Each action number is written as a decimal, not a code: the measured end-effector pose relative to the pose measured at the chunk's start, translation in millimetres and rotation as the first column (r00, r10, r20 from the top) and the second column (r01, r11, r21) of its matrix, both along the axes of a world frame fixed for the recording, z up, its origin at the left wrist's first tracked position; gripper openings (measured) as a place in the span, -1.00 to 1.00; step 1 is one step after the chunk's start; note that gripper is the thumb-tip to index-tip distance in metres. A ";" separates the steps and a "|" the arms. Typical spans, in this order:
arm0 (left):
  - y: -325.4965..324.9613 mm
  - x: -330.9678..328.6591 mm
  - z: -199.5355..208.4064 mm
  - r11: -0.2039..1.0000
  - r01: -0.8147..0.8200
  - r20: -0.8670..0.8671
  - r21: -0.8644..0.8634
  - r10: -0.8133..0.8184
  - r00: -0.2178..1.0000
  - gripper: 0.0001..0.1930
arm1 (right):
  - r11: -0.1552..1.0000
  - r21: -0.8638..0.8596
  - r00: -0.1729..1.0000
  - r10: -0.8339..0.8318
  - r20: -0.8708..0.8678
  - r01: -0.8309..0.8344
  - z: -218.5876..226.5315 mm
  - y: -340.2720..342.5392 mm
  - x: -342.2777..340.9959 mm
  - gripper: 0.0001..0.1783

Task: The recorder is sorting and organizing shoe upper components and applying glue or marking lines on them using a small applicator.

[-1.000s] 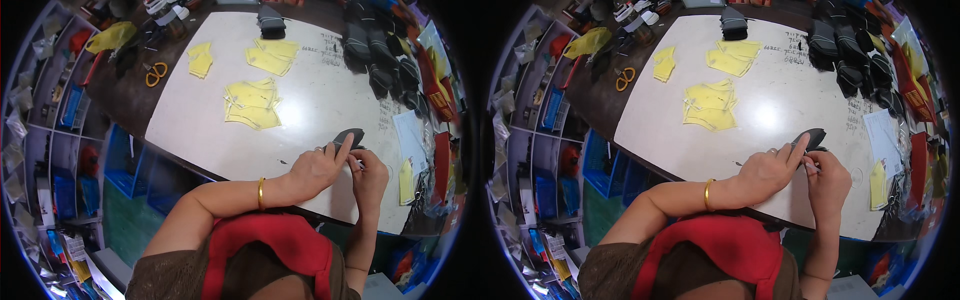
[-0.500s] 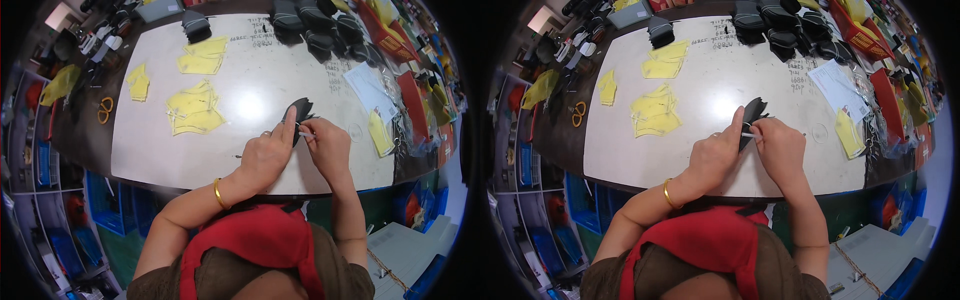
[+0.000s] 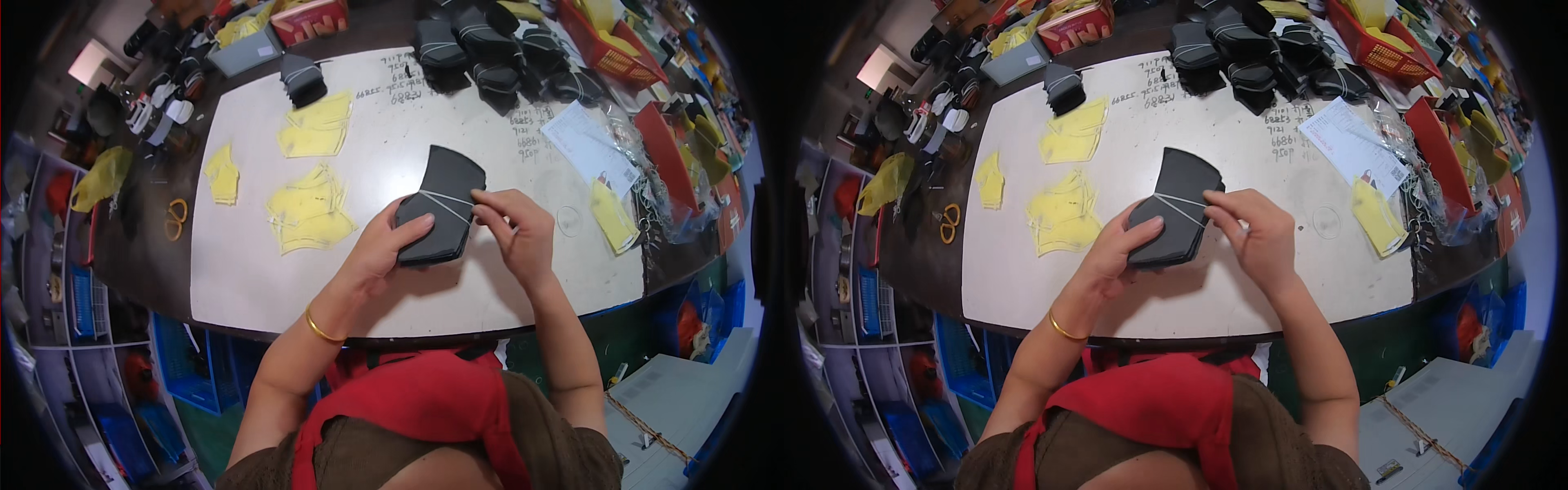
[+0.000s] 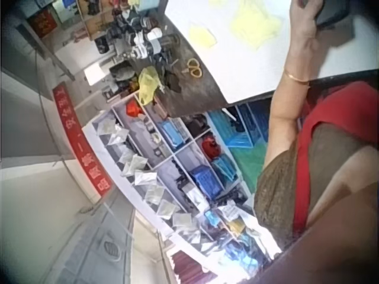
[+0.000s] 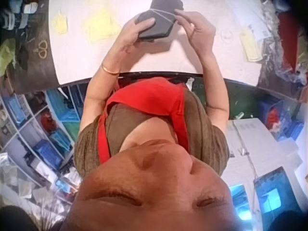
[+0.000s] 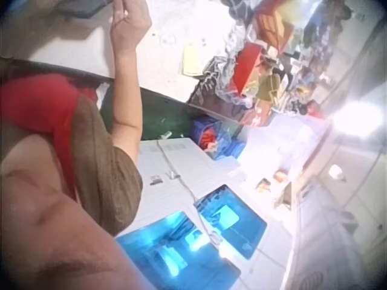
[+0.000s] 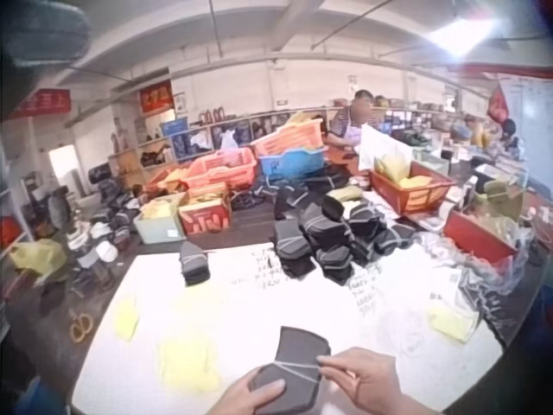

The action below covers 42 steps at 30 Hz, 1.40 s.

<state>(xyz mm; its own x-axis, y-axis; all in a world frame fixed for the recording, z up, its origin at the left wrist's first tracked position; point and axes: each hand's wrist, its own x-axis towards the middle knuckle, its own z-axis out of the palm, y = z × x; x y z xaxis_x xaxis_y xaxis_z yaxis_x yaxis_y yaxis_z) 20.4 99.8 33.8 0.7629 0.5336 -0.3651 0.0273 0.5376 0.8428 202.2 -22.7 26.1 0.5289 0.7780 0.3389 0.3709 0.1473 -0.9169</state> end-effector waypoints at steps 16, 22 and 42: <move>4.9 -6.7 -8.0 0.390 0.394 -0.474 0.832 0.132 0.870 -0.28 | 0.783 -0.248 0.820 0.558 -0.125 -0.570 29.1 -16.2 18.4 -0.89; 14.1 -11.6 1.0 0.220 0.354 -0.366 0.909 0.016 0.931 -0.21 | 1.000 0.006 0.717 -0.005 -0.697 0.013 10.9 3.8 119.0 -0.93; 95.7 16.9 21.7 0.023 0.488 -0.485 0.873 -0.079 0.871 0.11 | 0.842 -0.539 0.720 0.392 0.572 -0.031 24.3 19.3 1.8 -0.54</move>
<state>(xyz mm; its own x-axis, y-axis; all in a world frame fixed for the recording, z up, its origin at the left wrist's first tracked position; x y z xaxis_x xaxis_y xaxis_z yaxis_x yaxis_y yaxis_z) 37.3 195.5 55.5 0.9459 0.3158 0.0748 0.2372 -0.8300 0.5049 204.0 -3.4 50.5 0.1222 0.9881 0.0933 0.8980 -0.0700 -0.4343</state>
